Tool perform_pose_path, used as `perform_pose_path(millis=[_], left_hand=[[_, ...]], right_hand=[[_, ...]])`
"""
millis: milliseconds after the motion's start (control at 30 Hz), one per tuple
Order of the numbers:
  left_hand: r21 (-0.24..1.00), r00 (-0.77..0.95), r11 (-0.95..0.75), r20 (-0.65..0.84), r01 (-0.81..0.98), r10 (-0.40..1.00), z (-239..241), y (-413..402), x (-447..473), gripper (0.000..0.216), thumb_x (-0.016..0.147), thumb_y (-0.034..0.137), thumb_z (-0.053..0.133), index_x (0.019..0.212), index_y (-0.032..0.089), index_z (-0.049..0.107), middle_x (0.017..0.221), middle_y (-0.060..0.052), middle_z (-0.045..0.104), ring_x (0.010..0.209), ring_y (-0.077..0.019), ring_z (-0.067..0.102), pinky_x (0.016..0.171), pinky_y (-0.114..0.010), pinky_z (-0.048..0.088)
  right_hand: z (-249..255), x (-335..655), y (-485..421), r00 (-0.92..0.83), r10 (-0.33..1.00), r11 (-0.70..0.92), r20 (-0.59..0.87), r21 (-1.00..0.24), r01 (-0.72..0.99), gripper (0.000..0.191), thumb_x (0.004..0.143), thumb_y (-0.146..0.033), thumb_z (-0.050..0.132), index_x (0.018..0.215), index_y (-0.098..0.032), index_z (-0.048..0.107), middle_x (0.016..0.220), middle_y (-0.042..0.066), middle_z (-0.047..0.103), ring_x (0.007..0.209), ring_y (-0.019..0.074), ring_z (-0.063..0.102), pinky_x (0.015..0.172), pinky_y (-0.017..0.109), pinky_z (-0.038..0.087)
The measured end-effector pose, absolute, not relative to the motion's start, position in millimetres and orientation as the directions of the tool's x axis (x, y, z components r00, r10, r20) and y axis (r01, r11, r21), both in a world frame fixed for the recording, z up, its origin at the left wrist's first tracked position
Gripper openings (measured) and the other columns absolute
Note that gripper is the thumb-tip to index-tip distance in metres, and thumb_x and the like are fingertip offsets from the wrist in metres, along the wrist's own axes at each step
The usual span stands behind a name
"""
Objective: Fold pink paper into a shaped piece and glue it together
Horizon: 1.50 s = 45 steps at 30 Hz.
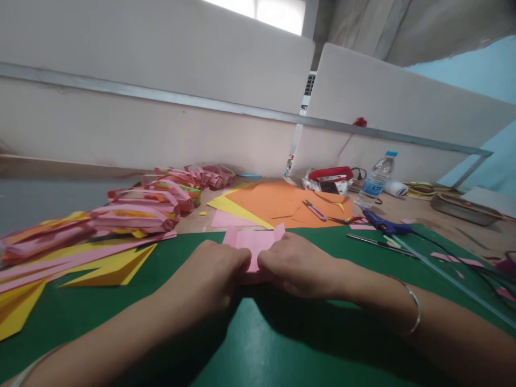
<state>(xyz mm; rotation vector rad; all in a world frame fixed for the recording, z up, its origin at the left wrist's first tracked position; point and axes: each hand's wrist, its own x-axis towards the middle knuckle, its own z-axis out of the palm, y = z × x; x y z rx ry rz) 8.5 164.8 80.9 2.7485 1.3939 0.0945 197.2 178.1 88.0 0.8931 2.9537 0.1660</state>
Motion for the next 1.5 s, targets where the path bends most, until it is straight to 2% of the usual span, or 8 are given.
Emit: perform_pose_path(millis=[200, 300, 467, 567, 900, 1100, 1333, 1500], left_hand=[[0.109, 0.566, -0.564, 0.017, 0.818, 0.824, 83.5, 166.2, 9.2, 0.008, 0.072, 0.026, 0.054, 0.077, 0.022, 0.058, 0.072, -0.002, 0.067, 0.066, -0.0196, 0.057, 0.053, -0.027, 0.022], [0.087, 0.567, -0.568, 0.037, 0.818, 0.823, 84.9, 168.1, 11.9, 0.014, 0.079, 0.028, 0.047, 0.081, 0.022, 0.06, 0.073, -0.003, 0.067, 0.067, -0.0196, 0.057, 0.055, -0.028, 0.022], [0.012, 0.597, -0.599, 0.069, 0.801, 0.799, 86.4, 169.0, 13.0, 0.013, 0.078, 0.021, 0.045, 0.076, 0.021, 0.058, 0.066, -0.002, 0.062, 0.062, -0.0175, 0.051, 0.055, -0.029, 0.019], [0.043, 0.585, -0.587, 0.054, 0.808, 0.809, 83.4, 168.9, 11.8, 0.012, 0.075, 0.02, 0.047, 0.067, 0.02, 0.056, 0.06, -0.002, 0.059, 0.057, -0.0161, 0.047, 0.053, -0.029, 0.018], [0.214, 0.549, -0.535, -0.007, 0.817, 0.836, 77.7, 168.9, 12.2, 0.012, 0.073, 0.021, 0.047, 0.063, 0.02, 0.053, 0.061, -0.001, 0.058, 0.055, -0.0144, 0.047, 0.05, -0.028, 0.023], [0.358, 0.534, -0.476, -0.08, 0.803, 0.841, 78.2, 178.0, 5.8, 0.014, 0.077, 0.031, 0.047, 0.07, 0.02, 0.053, 0.066, 0.001, 0.059, 0.061, -0.0154, 0.052, 0.052, -0.024, 0.032], [0.405, 0.534, -0.454, -0.105, 0.794, 0.839, 79.2, 178.9, 4.6, 0.026, 0.083, 0.036, 0.04, 0.068, 0.02, 0.054, 0.065, 0.002, 0.058, 0.061, -0.0155, 0.052, 0.053, -0.025, 0.033], [0.26, 0.567, -0.537, -0.055, 0.803, 0.822, 81.7, 170.6, 8.2, 0.021, 0.078, 0.028, 0.045, 0.069, 0.02, 0.062, 0.069, -0.003, 0.062, 0.066, -0.0188, 0.054, 0.056, -0.028, 0.033]], right_hand=[[88.8, 200.5, 181.1, -0.8, 0.6, 0.796, 0.022, 0.084, 0.599, 0.009, 0.077, -0.022, 0.051, 0.082, -0.018, 0.057, 0.071, 0.003, 0.062, 0.058, 0.0139, 0.048, 0.051, 0.026, 0.023], [89.6, 200.8, 183.1, -0.794, 0.607, 0.792, 0.033, 0.058, 0.608, 0.009, 0.074, -0.02, 0.052, 0.081, -0.018, 0.056, 0.072, 0.002, 0.061, 0.06, 0.0143, 0.048, 0.05, 0.025, 0.023], [87.2, 198.9, 181.2, -0.812, 0.568, 0.805, 0.134, 0.112, 0.582, 0.008, 0.076, -0.017, 0.049, 0.08, -0.016, 0.056, 0.07, 0.004, 0.06, 0.059, 0.014, 0.046, 0.052, 0.027, 0.024], [87.0, 199.1, 180.2, -0.816, 0.566, 0.809, 0.12, 0.11, 0.578, 0.007, 0.076, -0.019, 0.05, 0.078, -0.016, 0.057, 0.067, 0.002, 0.059, 0.056, 0.0132, 0.043, 0.052, 0.027, 0.023], [88.5, 204.1, 187.5, -0.769, 0.639, 0.742, -0.025, -0.243, 0.625, 0.016, 0.071, -0.013, 0.057, 0.086, -0.017, 0.06, 0.075, -0.001, 0.059, 0.064, 0.0108, 0.046, 0.054, 0.02, 0.028], [94.6, 210.1, 197.8, -0.775, 0.63, 0.68, -0.045, -0.45, 0.579, 0.017, 0.082, -0.013, 0.049, 0.09, -0.013, 0.063, 0.081, 0.002, 0.061, 0.071, 0.0103, 0.051, 0.061, 0.019, 0.036], [94.0, 213.5, 200.0, -0.768, 0.64, 0.686, -0.017, -0.437, 0.582, 0.013, 0.08, -0.017, 0.054, 0.084, -0.011, 0.065, 0.074, 0.001, 0.062, 0.065, 0.009, 0.05, 0.057, 0.018, 0.035], [104.2, 211.6, 187.9, -0.786, 0.614, 0.701, -0.078, -0.404, 0.588, 0.011, 0.077, -0.016, 0.059, 0.083, -0.013, 0.067, 0.075, -0.001, 0.064, 0.066, 0.0087, 0.052, 0.057, 0.018, 0.036]])
